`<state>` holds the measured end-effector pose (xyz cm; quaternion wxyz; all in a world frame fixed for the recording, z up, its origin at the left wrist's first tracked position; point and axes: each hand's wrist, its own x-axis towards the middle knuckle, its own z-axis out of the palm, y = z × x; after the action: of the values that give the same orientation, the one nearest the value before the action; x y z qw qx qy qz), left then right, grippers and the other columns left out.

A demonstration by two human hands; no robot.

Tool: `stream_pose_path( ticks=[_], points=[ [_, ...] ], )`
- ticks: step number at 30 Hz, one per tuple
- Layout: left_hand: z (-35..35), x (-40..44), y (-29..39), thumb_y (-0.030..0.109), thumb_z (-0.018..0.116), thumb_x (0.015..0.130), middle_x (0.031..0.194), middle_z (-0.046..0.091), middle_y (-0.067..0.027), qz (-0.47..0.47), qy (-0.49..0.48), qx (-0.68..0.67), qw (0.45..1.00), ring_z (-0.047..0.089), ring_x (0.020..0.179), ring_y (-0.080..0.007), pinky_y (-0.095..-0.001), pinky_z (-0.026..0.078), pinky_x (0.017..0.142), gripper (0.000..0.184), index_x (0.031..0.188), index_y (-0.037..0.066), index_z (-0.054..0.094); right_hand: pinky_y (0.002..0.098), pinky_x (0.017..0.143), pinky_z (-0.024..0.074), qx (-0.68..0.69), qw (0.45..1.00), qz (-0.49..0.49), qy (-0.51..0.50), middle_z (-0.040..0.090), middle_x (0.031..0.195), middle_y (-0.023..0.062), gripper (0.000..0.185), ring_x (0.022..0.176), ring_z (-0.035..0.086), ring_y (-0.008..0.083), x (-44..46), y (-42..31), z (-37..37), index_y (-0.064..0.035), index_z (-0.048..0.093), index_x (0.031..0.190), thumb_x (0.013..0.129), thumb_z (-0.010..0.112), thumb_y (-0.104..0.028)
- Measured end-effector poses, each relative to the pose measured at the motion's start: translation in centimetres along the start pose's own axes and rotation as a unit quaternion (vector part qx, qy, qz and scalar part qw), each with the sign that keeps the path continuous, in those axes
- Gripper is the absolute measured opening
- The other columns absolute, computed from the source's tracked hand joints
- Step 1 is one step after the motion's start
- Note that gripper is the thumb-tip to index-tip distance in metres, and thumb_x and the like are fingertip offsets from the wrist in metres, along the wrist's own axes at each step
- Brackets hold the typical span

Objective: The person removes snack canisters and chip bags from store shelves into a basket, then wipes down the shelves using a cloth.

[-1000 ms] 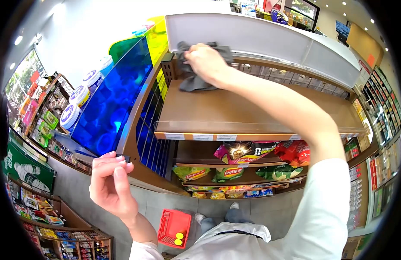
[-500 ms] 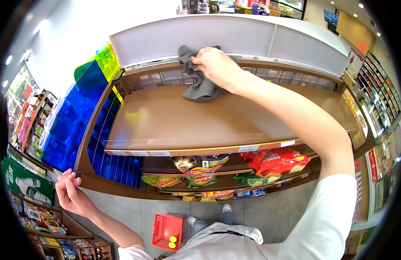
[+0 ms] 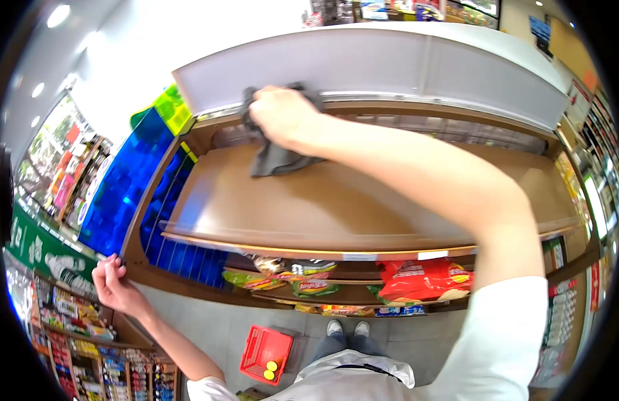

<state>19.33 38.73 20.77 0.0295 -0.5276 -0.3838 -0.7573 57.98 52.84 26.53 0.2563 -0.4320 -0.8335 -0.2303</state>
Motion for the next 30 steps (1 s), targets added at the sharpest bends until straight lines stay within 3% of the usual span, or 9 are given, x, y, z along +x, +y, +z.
stream_pose_path(
  ticks=[4,8,13,14,17,21,24,27,30],
  points=[
    [-1.2,0.1,-1.9,-0.002,0.048,0.089,0.081,0.060,-0.0142,0.013,0.002,-0.005,1.000,0.058,0.090,-0.0237,-0.0359,0.042,0.087,0.018,0.071,-0.003,0.051,0.0406,0.085,0.0520,0.093,0.995,0.035,-0.008,0.064,0.095,0.0151,0.017,0.098,0.061,0.0319,-1.2,0.7,-0.6,0.0027,0.071,0.097,0.083,0.066,-0.005],
    [-1.7,-0.1,-2.2,0.001,0.047,0.092,0.084,0.058,-0.0138,0.030,-0.011,-0.010,0.999,0.055,0.095,-0.0274,-0.0430,0.038,0.097,0.019,0.074,-0.001,0.050,0.0391,0.084,0.0528,0.092,0.995,0.051,0.000,0.066,0.097,0.0165,0.020,0.095,0.064,0.0319,-4.4,2.4,-3.4,0.0032,0.070,0.101,0.082,0.067,-0.004],
    [-1.6,-0.2,-2.2,0.000,0.046,0.092,0.083,0.059,-0.0143,0.032,-0.011,-0.009,0.999,0.055,0.095,-0.0284,-0.0456,0.036,0.099,0.018,0.074,-0.001,0.050,0.0375,0.080,0.0534,0.071,0.996,0.046,0.022,0.067,0.098,0.0161,0.023,0.091,0.065,0.0318,-8.1,4.4,-5.7,0.0026,0.070,0.103,0.080,0.069,-0.001],
    [-1.8,-0.1,-2.4,0.002,0.048,0.095,0.086,0.061,-0.0129,0.056,-0.034,-0.004,0.998,0.057,0.090,-0.0231,-0.0379,0.042,0.091,0.018,0.079,-0.001,0.054,0.0374,0.080,0.0533,0.080,0.995,0.052,0.023,0.067,0.098,0.0160,0.023,0.091,0.065,0.0316,-8.5,4.6,-6.0,0.0022,0.070,0.104,0.080,0.069,0.000],
    [1.0,-0.8,1.9,0.008,0.056,0.098,0.093,0.066,-0.0096,0.003,-0.006,0.168,0.986,0.057,0.080,-0.0117,-0.0197,0.046,0.065,0.014,0.094,-0.003,0.062,0.0383,0.079,0.0527,0.078,0.995,0.055,0.022,0.066,0.095,0.0150,0.020,0.089,0.064,0.0316,-8.3,4.8,-5.9,0.0022,0.070,0.100,0.081,0.070,-0.002],
    [7.9,-3.3,9.6,-0.001,0.061,0.084,0.085,0.064,-0.0124,0.128,-0.173,0.134,0.967,0.061,0.091,-0.0293,-0.0393,0.049,0.084,0.006,0.088,0.000,0.065,0.0399,0.076,0.0518,0.036,0.998,0.035,0.026,0.065,0.091,0.0136,0.017,0.087,0.062,0.0317,-8.1,4.9,-5.5,0.0024,0.070,0.097,0.082,0.069,-0.005],
    [13.5,-5.4,13.6,0.004,0.072,0.076,0.084,0.065,-0.0102,0.190,-0.341,0.007,0.921,0.062,0.089,-0.0319,-0.0395,0.049,0.079,0.014,0.088,0.003,0.066,0.0402,0.077,0.0513,0.067,0.996,0.037,0.041,0.065,0.091,0.0133,0.018,0.089,0.062,0.0319,-8.6,5.1,-5.5,0.0017,0.069,0.099,0.083,0.069,-0.007],
    [17.1,-7.8,16.5,0.008,0.074,0.076,0.086,0.064,-0.0129,0.192,-0.415,-0.023,0.889,0.061,0.087,-0.0325,-0.0397,0.050,0.076,0.017,0.089,0.002,0.065,0.0404,0.081,0.0506,0.044,0.998,0.043,0.026,0.065,0.091,0.0140,0.019,0.092,0.062,0.0325,-10.0,5.9,-6.6,0.0012,0.069,0.100,0.083,0.068,-0.006],
    [18.9,-10.3,17.1,0.011,0.075,0.078,0.082,0.063,-0.0083,0.176,-0.423,-0.028,0.888,0.060,0.078,-0.0275,-0.0382,0.048,0.068,0.015,0.085,0.004,0.065,0.0400,0.085,0.0504,0.054,0.995,0.080,0.017,0.066,0.095,0.0148,0.021,0.094,0.062,0.0321,-12.5,7.2,-8.6,0.0010,0.070,0.102,0.082,0.068,-0.005]
  ],
)
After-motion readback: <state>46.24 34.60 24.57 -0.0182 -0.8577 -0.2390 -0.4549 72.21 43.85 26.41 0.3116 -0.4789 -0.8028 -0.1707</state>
